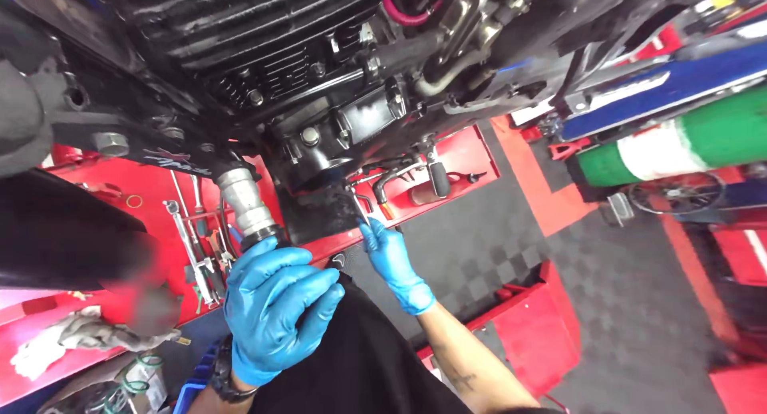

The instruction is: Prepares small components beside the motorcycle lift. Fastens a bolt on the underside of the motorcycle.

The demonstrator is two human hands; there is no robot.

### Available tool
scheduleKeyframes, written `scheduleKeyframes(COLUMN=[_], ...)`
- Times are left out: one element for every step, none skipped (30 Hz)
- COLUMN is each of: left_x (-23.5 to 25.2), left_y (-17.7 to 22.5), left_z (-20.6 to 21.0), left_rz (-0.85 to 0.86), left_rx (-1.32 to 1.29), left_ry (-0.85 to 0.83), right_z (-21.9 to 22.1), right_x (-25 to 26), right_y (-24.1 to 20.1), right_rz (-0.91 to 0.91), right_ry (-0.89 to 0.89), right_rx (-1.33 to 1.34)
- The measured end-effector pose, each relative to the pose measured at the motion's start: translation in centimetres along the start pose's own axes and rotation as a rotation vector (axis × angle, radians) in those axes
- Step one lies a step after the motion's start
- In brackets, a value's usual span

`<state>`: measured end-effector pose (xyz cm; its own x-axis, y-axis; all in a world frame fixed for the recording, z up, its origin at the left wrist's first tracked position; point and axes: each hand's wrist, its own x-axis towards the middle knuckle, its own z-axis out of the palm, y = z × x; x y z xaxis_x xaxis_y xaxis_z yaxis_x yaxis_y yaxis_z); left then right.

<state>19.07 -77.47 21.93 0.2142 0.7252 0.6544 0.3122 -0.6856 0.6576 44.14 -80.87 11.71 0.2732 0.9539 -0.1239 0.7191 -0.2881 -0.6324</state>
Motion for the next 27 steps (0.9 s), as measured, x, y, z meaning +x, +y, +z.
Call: scheduleKeyframes(left_x=[0.0, 0.0, 0.0, 0.0, 0.0, 0.0, 0.0, 0.0, 0.0, 0.0, 0.0, 0.0, 0.0, 0.1, 0.1, 0.1, 0.0, -0.1, 0.0, 0.0, 0.0, 0.0, -0.1, -0.1, -0.1, -0.1, 0.0], left_y=[0.0, -0.1, -0.1, -0.1, -0.1, -0.1, -0.1, -0.1, -0.1, -0.1, -0.1, -0.1, -0.1, -0.1, -0.1, -0.1, 0.0, 0.1, 0.1, 0.1, 0.1, 0.1, 0.1, 0.1, 0.1, 0.1, 0.0], left_z=[0.0, 0.0, 0.0, 0.0, 0.1, 0.1, 0.1, 0.1, 0.0, 0.0, 0.1, 0.1, 0.1, 0.1, 0.1, 0.1, 0.1, 0.1, 0.0, 0.0, 0.0, 0.0, 0.0, 0.0, 0.0, 0.0, 0.1], left_rz=[0.003, 0.005, 0.006, 0.007, 0.009, 0.01, 0.011, 0.012, 0.012, 0.011, 0.011, 0.007, 0.004, 0.002, 0.001, -0.002, -0.008, -0.012, -0.008, -0.004, -0.003, -0.003, -0.003, -0.004, -0.004, -0.002, 0.002], left_rx=[-0.002, -0.005, -0.006, -0.008, -0.01, -0.011, -0.01, -0.009, -0.007, -0.007, -0.007, -0.008, -0.012, -0.015, -0.015, -0.015, -0.013, -0.013, -0.01, -0.007, -0.002, 0.002, 0.006, 0.007, 0.006, 0.001, -0.004], left_ry=[0.001, 0.002, 0.001, 0.003, 0.007, 0.011, 0.012, 0.012, 0.012, 0.013, 0.015, 0.014, 0.011, 0.013, 0.018, 0.02, 0.017, 0.008, 0.002, 0.0, -0.003, -0.006, -0.007, -0.006, -0.004, 0.002, 0.013], right_z=[-1.5, -2.8, -3.8, -4.5, -5.0, -5.5, -5.9, -6.4, -6.8, -7.1, -7.3, -7.0, -6.4, -5.6, -4.7, -3.9, -3.2, -2.1, -0.9, 0.4, 1.9, 3.4, 4.8, 6.2, 7.6, 8.8, 9.7], right_x=[0.6, 1.2, 1.9, 2.6, 3.1, 3.6, 4.0, 4.3, 4.7, 4.9, 5.1, 5.2, 5.0, 4.7, 4.4, 4.1, 3.8, 3.3, 3.0, 3.0, 3.0, 3.1, 3.3, 3.6, 4.0, 4.5, 5.0], right_y=[-0.7, -1.3, -1.9, -2.2, -2.6, -3.1, -3.6, -4.4, -5.3, -6.2, -6.9, -7.4, -7.4, -7.0, -6.4, -5.8, -5.3, -4.6, -3.9, -3.1, -2.3, -1.6, -1.1, -0.6, -0.3, -0.1, 0.0], right_rz=[0.022, 0.046, 0.067, 0.077, 0.087, 0.098, 0.109, 0.122, 0.136, 0.153, 0.17, 0.181, 0.182, 0.169, 0.147, 0.13, 0.126, 0.126, 0.116, 0.092, 0.072, 0.053, 0.029, 0.009, 0.0, -0.003, -0.002], right_ry=[-0.036, -0.077, -0.118, -0.145, -0.167, -0.19, -0.211, -0.236, -0.263, -0.295, -0.324, -0.343, -0.34, -0.308, -0.251, -0.199, -0.162, -0.115, -0.045, 0.039, 0.113, 0.174, 0.233, 0.291, 0.341, 0.384, 0.417], right_rx=[-0.014, -0.029, -0.042, -0.055, -0.079, -0.105, -0.135, -0.17, -0.213, -0.265, -0.317, -0.367, -0.412, -0.447, -0.477, -0.478, -0.461, -0.44, -0.407, -0.355, -0.291, -0.232, -0.192, -0.167, -0.148, -0.133, -0.118])
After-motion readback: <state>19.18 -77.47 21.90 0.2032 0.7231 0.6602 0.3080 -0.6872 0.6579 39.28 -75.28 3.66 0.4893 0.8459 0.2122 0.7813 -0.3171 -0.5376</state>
